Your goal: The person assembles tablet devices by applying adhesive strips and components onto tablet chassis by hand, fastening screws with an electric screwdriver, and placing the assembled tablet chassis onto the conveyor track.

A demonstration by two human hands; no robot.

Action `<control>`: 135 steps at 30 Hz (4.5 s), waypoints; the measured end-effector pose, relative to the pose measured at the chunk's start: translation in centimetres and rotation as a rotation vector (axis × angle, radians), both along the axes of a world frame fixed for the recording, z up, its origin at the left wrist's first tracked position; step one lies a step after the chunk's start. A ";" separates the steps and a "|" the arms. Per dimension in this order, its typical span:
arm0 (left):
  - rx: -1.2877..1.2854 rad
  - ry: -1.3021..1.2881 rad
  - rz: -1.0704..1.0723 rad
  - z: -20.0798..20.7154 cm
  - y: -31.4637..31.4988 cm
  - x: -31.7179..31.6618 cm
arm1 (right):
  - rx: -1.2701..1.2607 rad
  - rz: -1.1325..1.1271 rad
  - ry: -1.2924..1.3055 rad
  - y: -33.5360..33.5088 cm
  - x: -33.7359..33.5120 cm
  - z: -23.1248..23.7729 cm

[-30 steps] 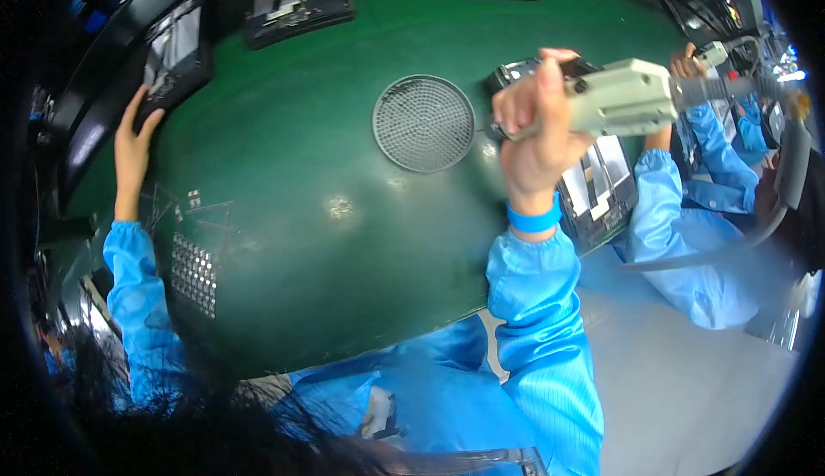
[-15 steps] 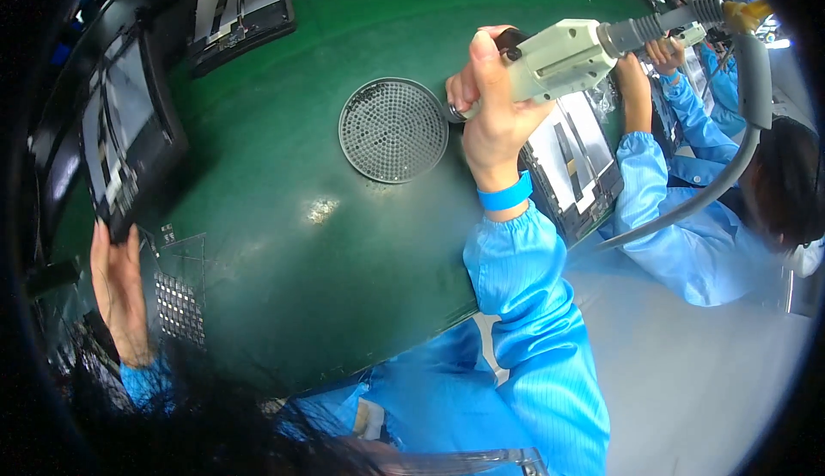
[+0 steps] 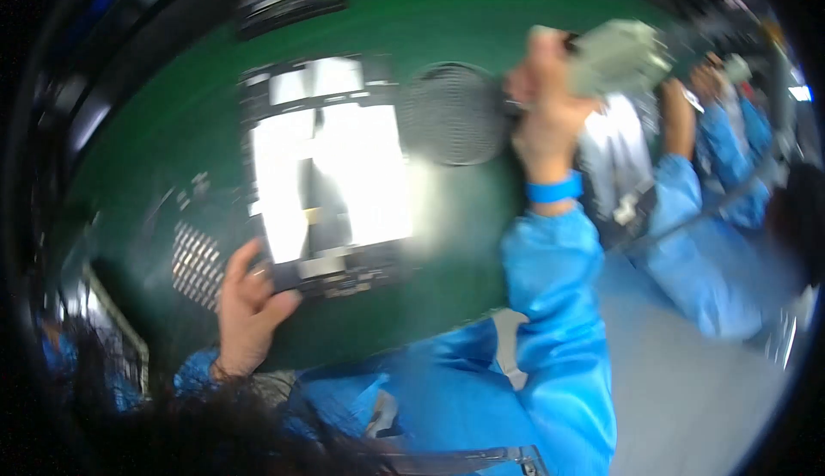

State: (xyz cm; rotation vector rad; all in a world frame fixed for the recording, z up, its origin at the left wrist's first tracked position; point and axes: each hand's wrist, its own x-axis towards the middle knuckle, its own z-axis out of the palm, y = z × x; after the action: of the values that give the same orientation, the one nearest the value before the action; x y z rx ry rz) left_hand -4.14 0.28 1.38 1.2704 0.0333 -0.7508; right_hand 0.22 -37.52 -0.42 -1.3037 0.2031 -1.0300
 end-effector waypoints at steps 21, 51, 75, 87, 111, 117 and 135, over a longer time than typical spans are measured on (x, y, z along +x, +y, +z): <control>0.703 -0.772 -0.423 0.6 10.0 12.7 | 0.004 0.384 -0.150 8.2 -0.7 1.8; 0.792 -1.129 -0.204 -2.2 7.0 12.1 | -0.032 0.269 -0.064 8.3 -0.9 2.1; 0.464 -0.445 -0.388 1.0 -0.3 6.4 | -0.078 0.318 -0.075 9.5 -1.3 3.0; 0.298 -0.254 -0.431 -1.1 0.5 7.3 | 0.018 0.832 -0.094 18.8 -1.7 2.9; 0.201 -0.331 -0.365 -3.0 0.9 7.2 | -0.204 0.679 0.165 21.5 -1.5 1.0; 0.225 -0.265 -0.378 -2.7 0.6 7.4 | -0.248 0.747 0.139 21.7 -1.1 1.2; 0.297 -0.119 -0.336 -0.6 -1.0 7.0 | -0.023 0.104 -0.082 2.4 -0.3 4.0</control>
State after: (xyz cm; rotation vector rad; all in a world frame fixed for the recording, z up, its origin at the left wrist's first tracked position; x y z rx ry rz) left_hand 2.88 -0.71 0.75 1.6260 -0.1754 -0.9820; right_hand -0.06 -35.14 3.59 -1.2771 0.0610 -0.9970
